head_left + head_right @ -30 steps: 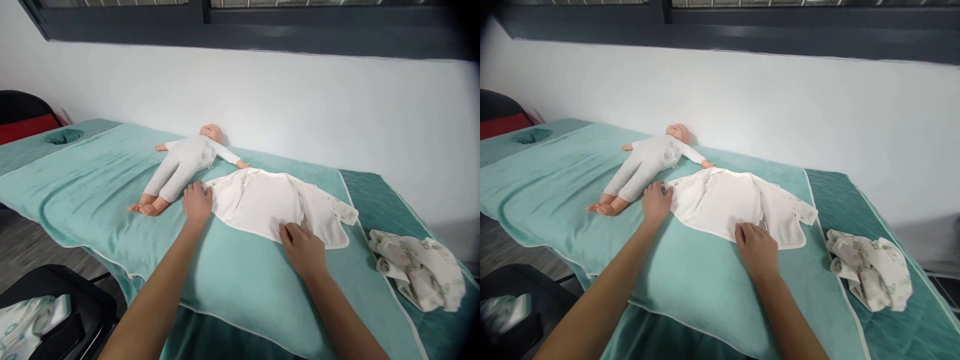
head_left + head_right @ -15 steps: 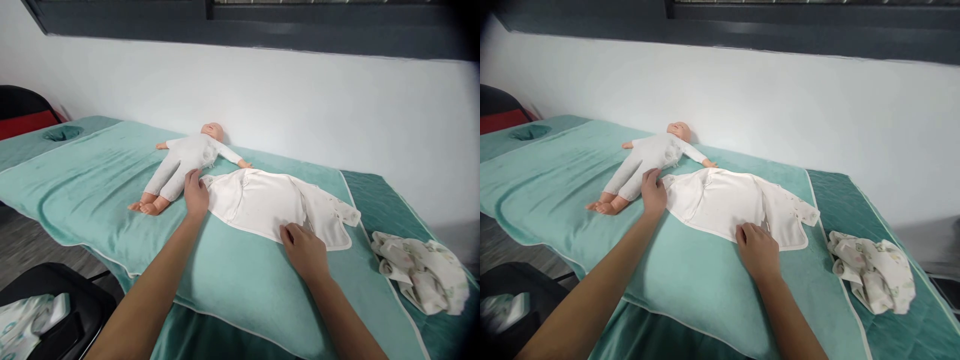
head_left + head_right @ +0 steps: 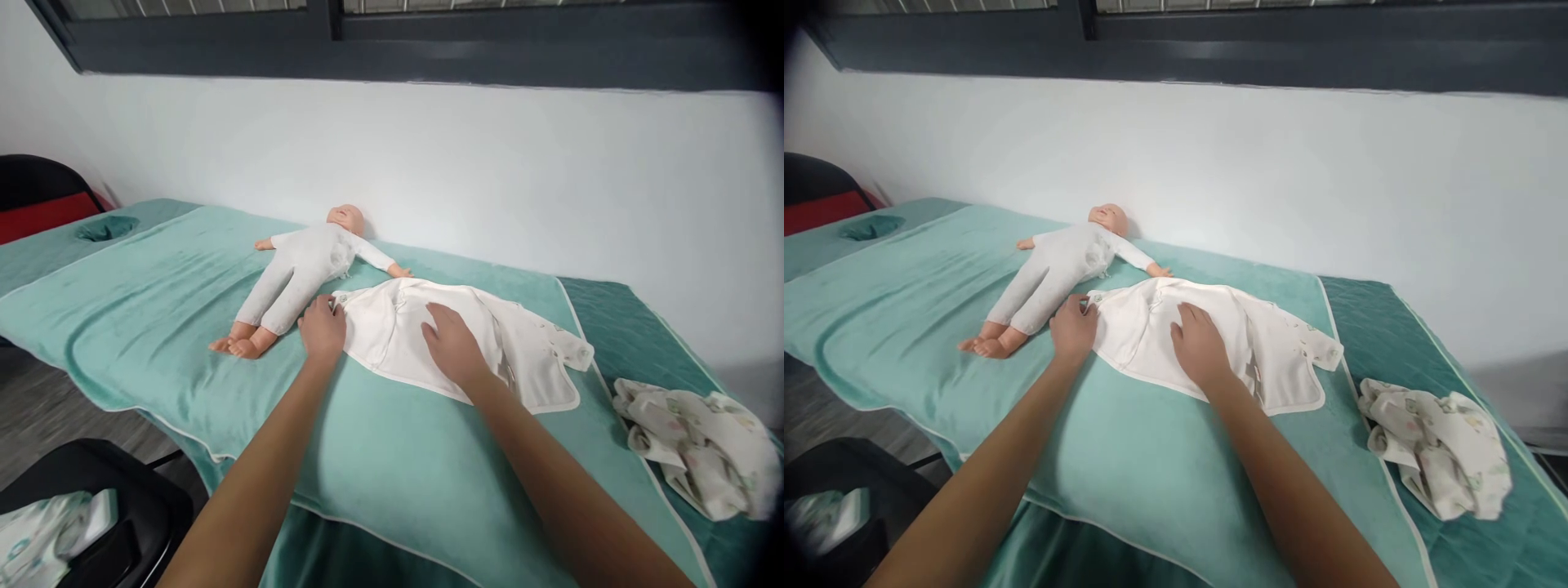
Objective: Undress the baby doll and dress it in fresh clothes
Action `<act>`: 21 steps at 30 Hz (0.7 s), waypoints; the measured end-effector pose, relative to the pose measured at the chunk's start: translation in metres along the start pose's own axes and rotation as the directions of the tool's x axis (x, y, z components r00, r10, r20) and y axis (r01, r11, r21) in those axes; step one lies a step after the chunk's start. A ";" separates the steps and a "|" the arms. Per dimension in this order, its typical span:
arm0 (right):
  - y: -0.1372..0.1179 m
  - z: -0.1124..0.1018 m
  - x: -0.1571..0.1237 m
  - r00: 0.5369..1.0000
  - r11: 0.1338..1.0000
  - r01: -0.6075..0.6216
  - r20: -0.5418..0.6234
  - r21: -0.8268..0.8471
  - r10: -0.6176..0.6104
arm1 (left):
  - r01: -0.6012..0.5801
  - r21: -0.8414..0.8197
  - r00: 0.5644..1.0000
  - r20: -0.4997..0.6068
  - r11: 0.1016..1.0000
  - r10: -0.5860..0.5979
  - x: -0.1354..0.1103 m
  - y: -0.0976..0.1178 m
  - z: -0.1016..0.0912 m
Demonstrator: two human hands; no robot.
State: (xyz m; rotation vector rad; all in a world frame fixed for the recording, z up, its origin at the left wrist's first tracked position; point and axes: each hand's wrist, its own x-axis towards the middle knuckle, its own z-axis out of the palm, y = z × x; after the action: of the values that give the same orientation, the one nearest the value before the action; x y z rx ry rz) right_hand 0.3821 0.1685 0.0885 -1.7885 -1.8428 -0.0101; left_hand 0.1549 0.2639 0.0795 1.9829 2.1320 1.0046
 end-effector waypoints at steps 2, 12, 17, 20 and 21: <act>0.003 0.015 0.035 0.997 0.999 -0.010 0.074 -0.031 0.012 | 0.004 -0.027 0.999 0.034 1.000 -0.003 0.001 -0.001 0.000; 0.010 0.057 0.076 0.991 0.989 0.020 0.132 -0.146 0.000 | -0.108 -0.343 0.975 -0.218 0.933 0.032 0.003 -0.009 0.003; 0.006 0.056 0.072 0.969 0.977 -0.034 0.234 -0.210 0.084 | -0.135 -0.275 0.970 -0.232 0.952 0.070 0.005 -0.012 0.004; 0.001 0.051 0.067 0.954 0.974 -0.039 0.282 -0.222 0.102 | -0.196 -0.200 0.958 -0.246 0.960 0.144 0.003 -0.011 0.001; -0.001 0.049 0.062 0.952 0.975 -0.022 0.293 -0.220 0.088 | -0.233 -0.179 0.952 -0.244 0.956 0.186 0.001 -0.009 0.000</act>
State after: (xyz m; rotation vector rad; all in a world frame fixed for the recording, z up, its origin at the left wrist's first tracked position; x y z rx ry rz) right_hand 0.3654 0.2437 0.0726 -2.0868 -2.0678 0.0942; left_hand 0.1465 0.2655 0.0752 2.1140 1.8435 1.4857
